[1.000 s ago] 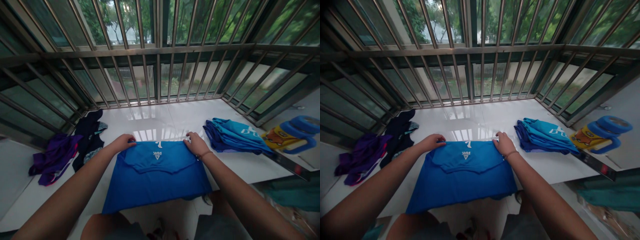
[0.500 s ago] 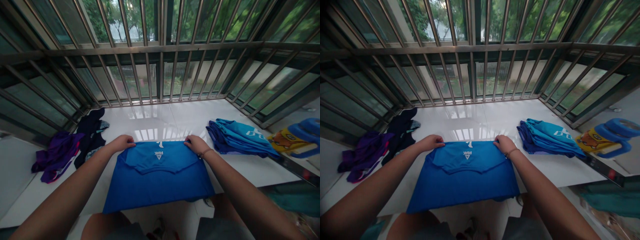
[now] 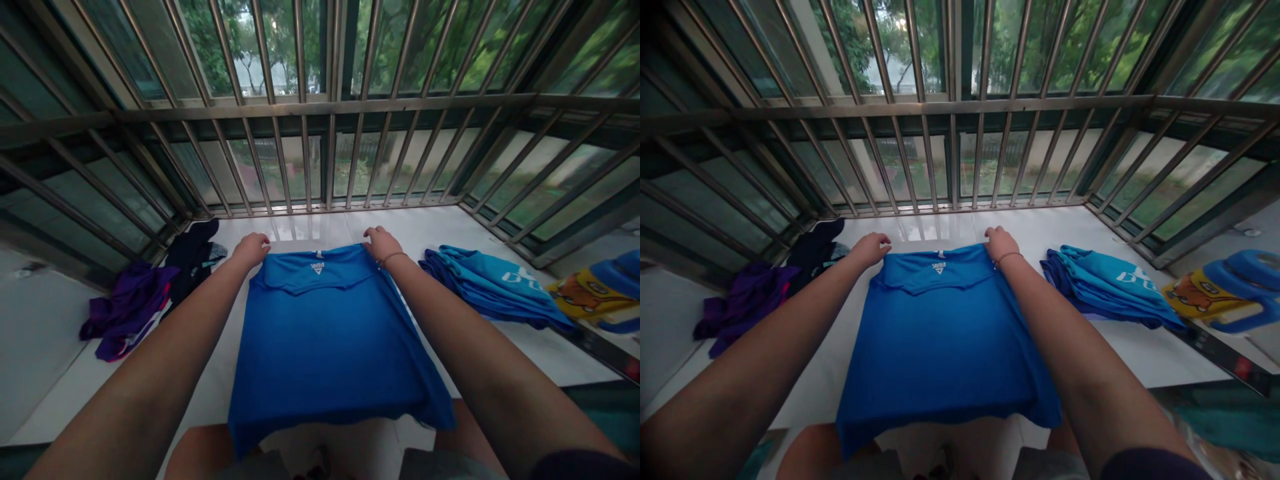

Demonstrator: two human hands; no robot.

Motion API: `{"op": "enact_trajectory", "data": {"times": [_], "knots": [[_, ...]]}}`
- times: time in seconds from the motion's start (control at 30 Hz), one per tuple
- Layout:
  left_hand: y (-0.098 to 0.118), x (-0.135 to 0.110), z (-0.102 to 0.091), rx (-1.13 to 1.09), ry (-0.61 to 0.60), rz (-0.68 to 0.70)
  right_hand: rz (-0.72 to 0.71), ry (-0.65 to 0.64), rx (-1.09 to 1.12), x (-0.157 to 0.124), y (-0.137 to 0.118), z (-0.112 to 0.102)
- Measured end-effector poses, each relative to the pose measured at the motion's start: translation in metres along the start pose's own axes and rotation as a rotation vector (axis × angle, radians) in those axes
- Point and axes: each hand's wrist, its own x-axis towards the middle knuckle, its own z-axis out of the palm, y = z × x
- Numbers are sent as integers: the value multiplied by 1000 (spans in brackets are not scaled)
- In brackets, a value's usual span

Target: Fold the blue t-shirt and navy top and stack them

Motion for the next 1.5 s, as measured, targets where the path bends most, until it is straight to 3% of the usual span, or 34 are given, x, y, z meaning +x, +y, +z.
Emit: {"op": "enact_trajectory", "data": {"times": [0.2, 0.37, 0.47, 0.6, 0.87, 1.0, 1.1, 1.2, 1.3, 1.4, 1.5], "knots": [[4, -45, 26, -23, 104, 101, 9, -28, -41, -32, 15, 14], [-8, -87, 49, 23, 20, 334, -33, -107, -52, -50, 32, 32], [-24, -96, 53, 15, 13, 420, -85, -131, -45, -54, 39, 35], [-41, -89, 52, -49, -3, 472, -125, -142, -35, -55, 43, 35], [-33, -89, 42, -300, 20, 345, -151, -163, -15, -54, 40, 38], [-33, -97, 46, -373, 65, 107, -136, -145, 15, -57, 40, 39], [-39, -100, 50, -317, 24, -51, -95, -119, 48, -60, 41, 40], [-44, -103, 53, -259, -10, 42, -15, -79, 77, -64, 46, 39], [-42, -107, 54, -206, 92, 105, 84, -41, 98, -66, 54, 37], [-32, -106, 55, -153, 154, 47, 161, -34, 105, -66, 61, 34], [-18, -97, 54, -168, 87, -79, 176, -46, 107, -64, 59, 34]]}}
